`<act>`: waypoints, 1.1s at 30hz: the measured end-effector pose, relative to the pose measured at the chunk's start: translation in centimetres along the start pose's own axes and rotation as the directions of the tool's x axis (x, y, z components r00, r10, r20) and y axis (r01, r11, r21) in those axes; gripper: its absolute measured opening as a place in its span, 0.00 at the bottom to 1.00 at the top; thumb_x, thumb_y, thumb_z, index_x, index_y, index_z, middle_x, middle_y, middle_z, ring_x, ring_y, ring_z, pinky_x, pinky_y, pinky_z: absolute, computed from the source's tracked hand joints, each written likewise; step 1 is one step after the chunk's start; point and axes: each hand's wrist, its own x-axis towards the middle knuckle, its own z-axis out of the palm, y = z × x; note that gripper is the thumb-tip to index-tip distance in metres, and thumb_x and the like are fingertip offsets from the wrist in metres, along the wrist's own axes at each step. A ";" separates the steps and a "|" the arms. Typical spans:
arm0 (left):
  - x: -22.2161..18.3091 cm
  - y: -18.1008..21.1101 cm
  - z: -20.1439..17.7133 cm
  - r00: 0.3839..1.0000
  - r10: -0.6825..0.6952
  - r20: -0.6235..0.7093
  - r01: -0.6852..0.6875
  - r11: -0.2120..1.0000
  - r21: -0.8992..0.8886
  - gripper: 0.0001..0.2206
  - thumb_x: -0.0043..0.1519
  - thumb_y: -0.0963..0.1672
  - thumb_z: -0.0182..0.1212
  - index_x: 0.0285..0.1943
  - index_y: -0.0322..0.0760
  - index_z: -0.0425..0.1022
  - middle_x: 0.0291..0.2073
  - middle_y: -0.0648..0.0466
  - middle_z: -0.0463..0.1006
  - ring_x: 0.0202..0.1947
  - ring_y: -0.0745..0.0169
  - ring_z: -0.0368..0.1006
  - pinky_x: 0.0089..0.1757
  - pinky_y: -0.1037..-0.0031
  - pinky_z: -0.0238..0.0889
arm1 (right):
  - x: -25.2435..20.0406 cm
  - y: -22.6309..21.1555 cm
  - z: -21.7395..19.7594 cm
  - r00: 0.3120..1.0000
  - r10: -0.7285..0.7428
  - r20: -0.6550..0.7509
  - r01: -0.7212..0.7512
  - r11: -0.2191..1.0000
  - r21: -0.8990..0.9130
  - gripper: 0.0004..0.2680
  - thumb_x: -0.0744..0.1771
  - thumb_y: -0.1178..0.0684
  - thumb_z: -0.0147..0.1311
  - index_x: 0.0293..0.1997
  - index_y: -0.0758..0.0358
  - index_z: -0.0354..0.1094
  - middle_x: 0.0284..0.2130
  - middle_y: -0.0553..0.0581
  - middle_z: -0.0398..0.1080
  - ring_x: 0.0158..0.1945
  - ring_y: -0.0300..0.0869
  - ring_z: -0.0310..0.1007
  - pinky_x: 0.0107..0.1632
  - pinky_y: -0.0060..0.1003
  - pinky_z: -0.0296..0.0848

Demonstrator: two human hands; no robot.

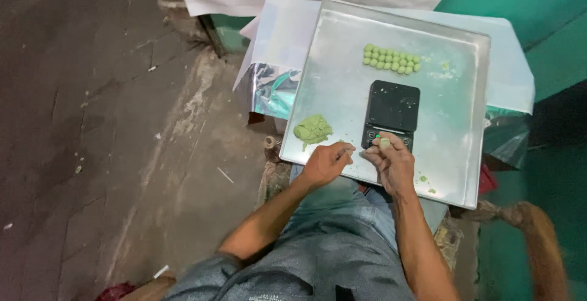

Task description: Portioning green dough by weighing individual pieces on a digital scale and rolling them into small balls.

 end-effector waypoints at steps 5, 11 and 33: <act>0.5 -0.2 0.0 1.000 -0.001 0.025 0.000 0.998 0.057 0.13 0.66 0.44 0.56 0.56 0.39 0.79 0.35 0.44 0.85 0.40 0.41 0.82 0.44 0.55 0.75 | -0.1 -0.1 0.1 0.999 -0.039 -0.034 0.036 0.996 -0.087 0.13 0.66 0.67 0.56 0.57 0.70 0.67 0.38 0.68 0.77 0.34 0.53 0.82 0.39 0.49 0.87; 0.2 -0.8 0.7 1.000 0.020 0.003 -0.020 0.998 0.065 0.11 0.64 0.44 0.57 0.53 0.41 0.80 0.32 0.48 0.86 0.38 0.46 0.83 0.44 0.59 0.75 | 0.1 2.0 -0.9 0.997 -0.061 -0.053 0.053 0.988 -0.143 0.08 0.69 0.61 0.54 0.53 0.71 0.69 0.33 0.70 0.77 0.31 0.51 0.83 0.34 0.44 0.85; 0.8 4.1 1.3 0.991 -0.136 0.009 0.135 0.990 0.035 0.13 0.67 0.43 0.55 0.53 0.30 0.80 0.30 0.43 0.86 0.24 0.57 0.77 0.32 0.66 0.71 | -1.1 0.2 -0.9 0.996 -0.088 0.014 0.088 0.959 -0.270 0.10 0.72 0.53 0.52 0.36 0.69 0.73 0.14 0.68 0.72 0.12 0.48 0.74 0.13 0.35 0.70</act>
